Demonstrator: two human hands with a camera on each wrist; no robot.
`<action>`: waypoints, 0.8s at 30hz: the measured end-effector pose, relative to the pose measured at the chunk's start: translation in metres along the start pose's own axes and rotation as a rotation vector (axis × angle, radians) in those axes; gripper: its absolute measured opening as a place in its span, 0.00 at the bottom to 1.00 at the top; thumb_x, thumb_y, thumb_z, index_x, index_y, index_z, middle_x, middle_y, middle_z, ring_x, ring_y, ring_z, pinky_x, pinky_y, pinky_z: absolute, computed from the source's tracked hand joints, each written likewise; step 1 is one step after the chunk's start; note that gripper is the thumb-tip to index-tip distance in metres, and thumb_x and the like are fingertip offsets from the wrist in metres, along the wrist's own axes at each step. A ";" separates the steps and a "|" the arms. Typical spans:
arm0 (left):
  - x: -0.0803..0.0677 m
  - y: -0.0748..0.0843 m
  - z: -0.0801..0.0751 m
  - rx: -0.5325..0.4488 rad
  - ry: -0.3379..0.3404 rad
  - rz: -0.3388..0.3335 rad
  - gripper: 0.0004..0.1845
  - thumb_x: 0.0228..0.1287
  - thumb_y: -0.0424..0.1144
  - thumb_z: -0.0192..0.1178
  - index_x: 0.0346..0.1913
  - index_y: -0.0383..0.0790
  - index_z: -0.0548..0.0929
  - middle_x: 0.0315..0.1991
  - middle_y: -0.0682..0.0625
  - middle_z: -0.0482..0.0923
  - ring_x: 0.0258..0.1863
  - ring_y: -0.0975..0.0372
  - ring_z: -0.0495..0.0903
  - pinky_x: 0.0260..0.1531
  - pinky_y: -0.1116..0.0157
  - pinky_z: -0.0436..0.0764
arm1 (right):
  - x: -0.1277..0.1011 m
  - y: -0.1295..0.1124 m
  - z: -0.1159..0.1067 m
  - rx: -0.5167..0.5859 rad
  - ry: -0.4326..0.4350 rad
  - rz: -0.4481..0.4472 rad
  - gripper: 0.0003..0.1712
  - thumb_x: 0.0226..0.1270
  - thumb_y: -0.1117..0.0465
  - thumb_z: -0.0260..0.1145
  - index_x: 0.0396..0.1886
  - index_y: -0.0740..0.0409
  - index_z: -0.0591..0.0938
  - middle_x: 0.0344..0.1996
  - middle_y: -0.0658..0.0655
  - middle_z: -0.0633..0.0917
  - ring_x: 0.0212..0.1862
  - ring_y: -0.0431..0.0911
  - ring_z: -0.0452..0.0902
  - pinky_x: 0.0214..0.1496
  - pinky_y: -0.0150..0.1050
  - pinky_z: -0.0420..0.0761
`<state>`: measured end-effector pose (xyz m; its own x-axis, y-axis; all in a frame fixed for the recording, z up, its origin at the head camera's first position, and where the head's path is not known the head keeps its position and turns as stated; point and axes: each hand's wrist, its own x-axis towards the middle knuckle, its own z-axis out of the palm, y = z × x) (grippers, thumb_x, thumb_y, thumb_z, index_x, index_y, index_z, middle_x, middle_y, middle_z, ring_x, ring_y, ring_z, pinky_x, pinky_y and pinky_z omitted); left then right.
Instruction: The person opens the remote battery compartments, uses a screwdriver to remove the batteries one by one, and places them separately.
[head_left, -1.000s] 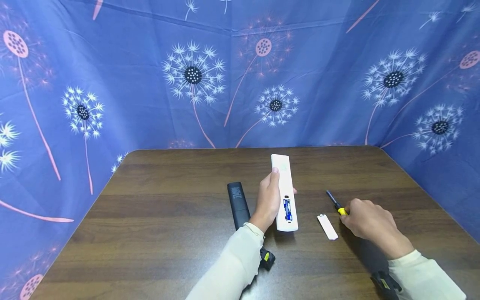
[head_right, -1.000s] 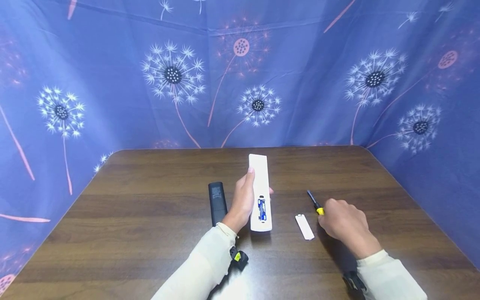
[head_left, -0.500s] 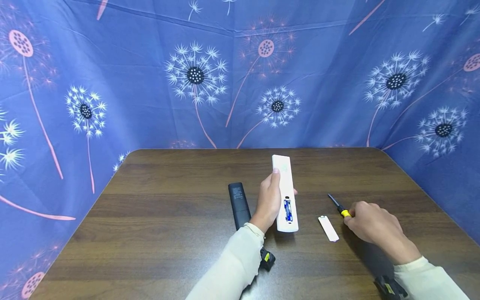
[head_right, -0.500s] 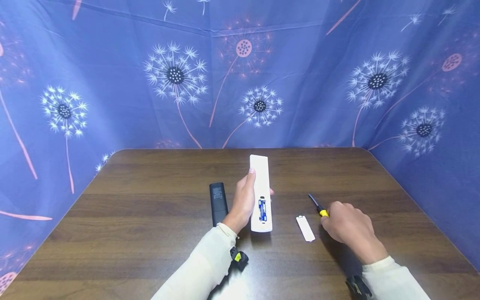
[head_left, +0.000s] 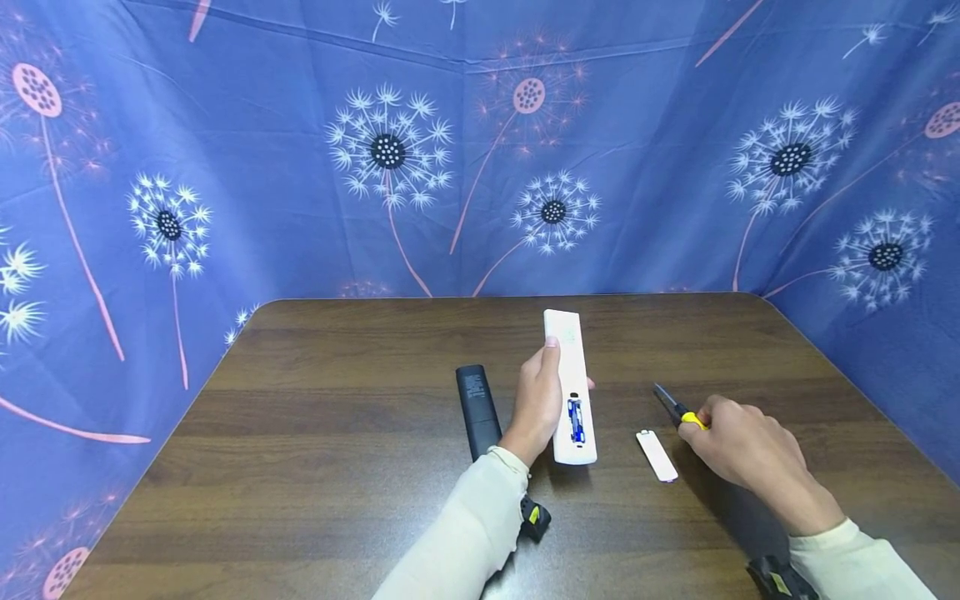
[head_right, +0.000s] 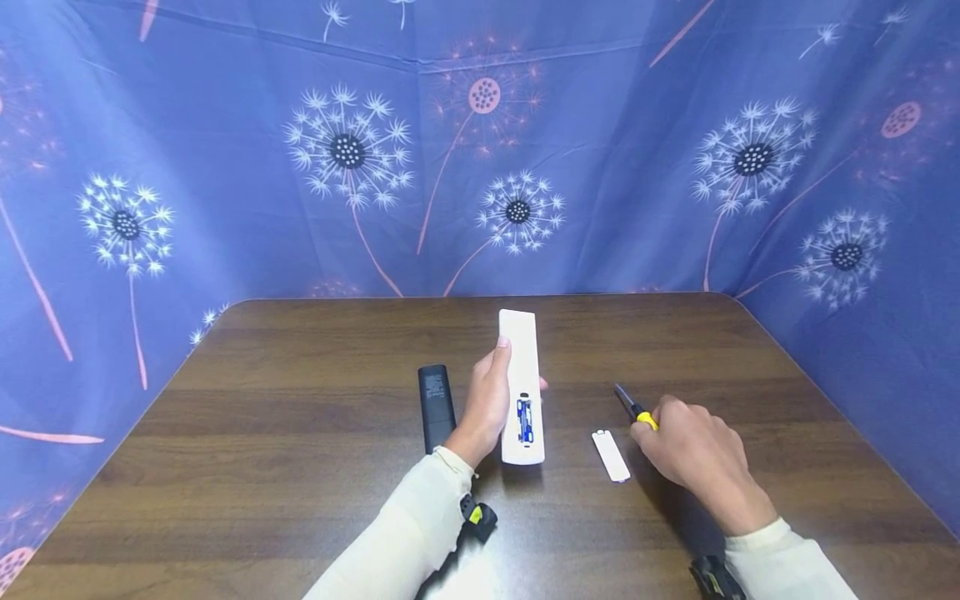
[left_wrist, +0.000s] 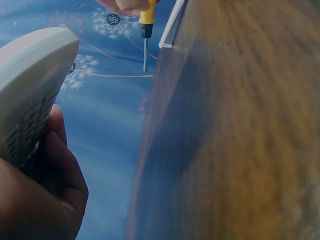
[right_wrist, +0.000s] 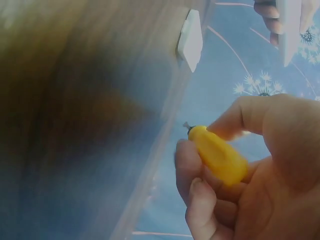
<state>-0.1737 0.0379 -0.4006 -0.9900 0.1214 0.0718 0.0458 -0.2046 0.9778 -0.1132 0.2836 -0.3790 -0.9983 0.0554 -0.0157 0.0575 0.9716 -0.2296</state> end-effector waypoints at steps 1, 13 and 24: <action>0.000 0.000 0.000 -0.008 0.000 0.003 0.30 0.79 0.62 0.34 0.51 0.44 0.80 0.27 0.45 0.85 0.22 0.58 0.83 0.21 0.65 0.79 | 0.000 0.000 0.000 0.006 0.007 0.001 0.14 0.65 0.50 0.60 0.24 0.51 0.74 0.21 0.54 0.72 0.25 0.51 0.67 0.21 0.46 0.62; 0.001 -0.003 0.001 -0.047 0.011 0.004 0.30 0.80 0.59 0.36 0.48 0.39 0.81 0.25 0.42 0.84 0.21 0.59 0.83 0.19 0.66 0.78 | 0.001 -0.003 0.007 0.127 0.138 -0.055 0.14 0.73 0.59 0.51 0.47 0.66 0.72 0.30 0.64 0.82 0.26 0.54 0.74 0.23 0.48 0.68; 0.000 -0.002 0.002 -0.022 -0.004 0.003 0.30 0.80 0.60 0.35 0.49 0.41 0.81 0.26 0.44 0.85 0.24 0.56 0.85 0.21 0.65 0.79 | -0.001 -0.012 0.008 0.136 0.277 -0.094 0.23 0.72 0.48 0.62 0.49 0.65 0.73 0.23 0.58 0.79 0.24 0.53 0.73 0.21 0.47 0.67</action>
<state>-0.1740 0.0398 -0.4021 -0.9893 0.1248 0.0755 0.0457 -0.2263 0.9730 -0.1124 0.2705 -0.3838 -0.9609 0.0460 0.2732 -0.0534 0.9368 -0.3457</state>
